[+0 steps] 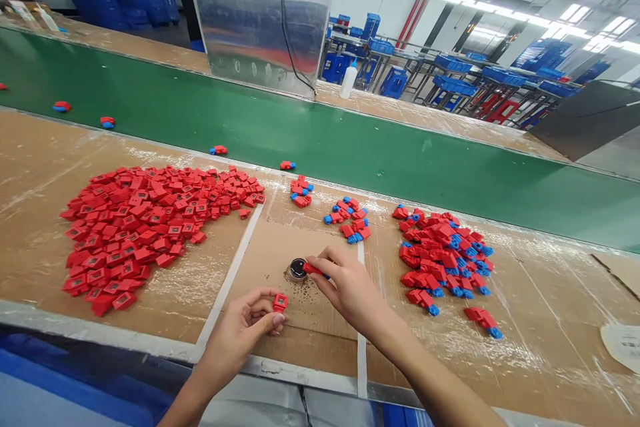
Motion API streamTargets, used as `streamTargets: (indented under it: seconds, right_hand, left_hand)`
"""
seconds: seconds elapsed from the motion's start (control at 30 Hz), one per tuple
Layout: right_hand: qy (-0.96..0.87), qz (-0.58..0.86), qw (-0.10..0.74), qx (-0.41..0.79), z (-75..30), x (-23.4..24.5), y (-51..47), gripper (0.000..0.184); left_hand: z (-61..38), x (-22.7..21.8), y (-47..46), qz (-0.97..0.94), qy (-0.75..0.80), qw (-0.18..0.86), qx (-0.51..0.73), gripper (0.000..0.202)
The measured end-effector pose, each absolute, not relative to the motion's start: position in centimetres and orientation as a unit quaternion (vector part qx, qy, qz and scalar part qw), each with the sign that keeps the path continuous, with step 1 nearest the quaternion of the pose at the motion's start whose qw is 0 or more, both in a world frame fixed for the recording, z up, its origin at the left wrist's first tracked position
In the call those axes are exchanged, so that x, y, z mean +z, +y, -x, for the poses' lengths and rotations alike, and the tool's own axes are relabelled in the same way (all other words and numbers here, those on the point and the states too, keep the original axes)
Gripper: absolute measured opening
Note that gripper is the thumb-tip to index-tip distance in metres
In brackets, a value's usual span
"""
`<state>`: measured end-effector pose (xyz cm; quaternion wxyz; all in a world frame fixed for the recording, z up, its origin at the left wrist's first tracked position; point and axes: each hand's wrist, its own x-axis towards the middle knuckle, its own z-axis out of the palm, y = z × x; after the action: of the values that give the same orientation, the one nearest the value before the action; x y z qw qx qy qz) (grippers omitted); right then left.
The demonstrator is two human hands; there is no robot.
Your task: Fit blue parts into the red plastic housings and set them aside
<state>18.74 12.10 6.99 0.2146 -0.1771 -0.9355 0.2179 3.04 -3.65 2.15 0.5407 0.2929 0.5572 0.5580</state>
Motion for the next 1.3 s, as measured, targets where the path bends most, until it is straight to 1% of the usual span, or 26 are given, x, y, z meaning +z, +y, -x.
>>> streamTargets:
  seconds: [0.2, 0.3, 0.43, 0.53, 0.73, 0.87, 1.07, 1.3]
  right_hand:
    - [-0.936, 0.185, 0.210, 0.214, -18.7, 6.9, 11.8, 0.023]
    - [-0.937, 0.186, 0.210, 0.210, -18.7, 6.9, 11.8, 0.023]
    - [-0.929, 0.196, 0.233, 0.210, -18.8, 7.5, 11.4, 0.021]
    - [-0.916, 0.207, 0.242, 0.245, -19.0, 8.2, 10.4, 0.021]
    - [-0.897, 0.201, 0.210, 0.333, -19.1, 8.5, 7.8, 0.020]
    - [-0.897, 0.199, 0.204, 0.338, -19.1, 7.7, 7.1, 0.017]
    - [-0.896, 0.201, 0.181, 0.351, -19.3, 7.2, 7.0, 0.015]
    - [-0.892, 0.197, 0.167, 0.370, -19.0, 6.9, 6.9, 0.015]
  left_hand:
    - [-3.3, 1.7, -3.4, -0.323, 0.565, 0.513, 0.560, 0.021]
    - [-3.2, 1.6, -3.4, -0.324, 0.567, 0.511, 0.559, 0.022]
    - [-3.2, 1.6, -3.5, -0.319, 0.555, 0.523, 0.563, 0.023]
    - [-3.1, 1.6, -3.5, -0.316, 0.540, 0.532, 0.570, 0.022]
    - [-3.1, 1.7, -3.6, -0.325, 0.524, 0.538, 0.575, 0.021]
    - [-3.0, 1.9, -3.8, -0.339, 0.515, 0.544, 0.569, 0.024]
    - [-2.8, 1.9, -3.8, -0.350, 0.506, 0.553, 0.562, 0.017]
    - [-2.7, 1.7, -4.0, -0.364, 0.505, 0.560, 0.547, 0.015]
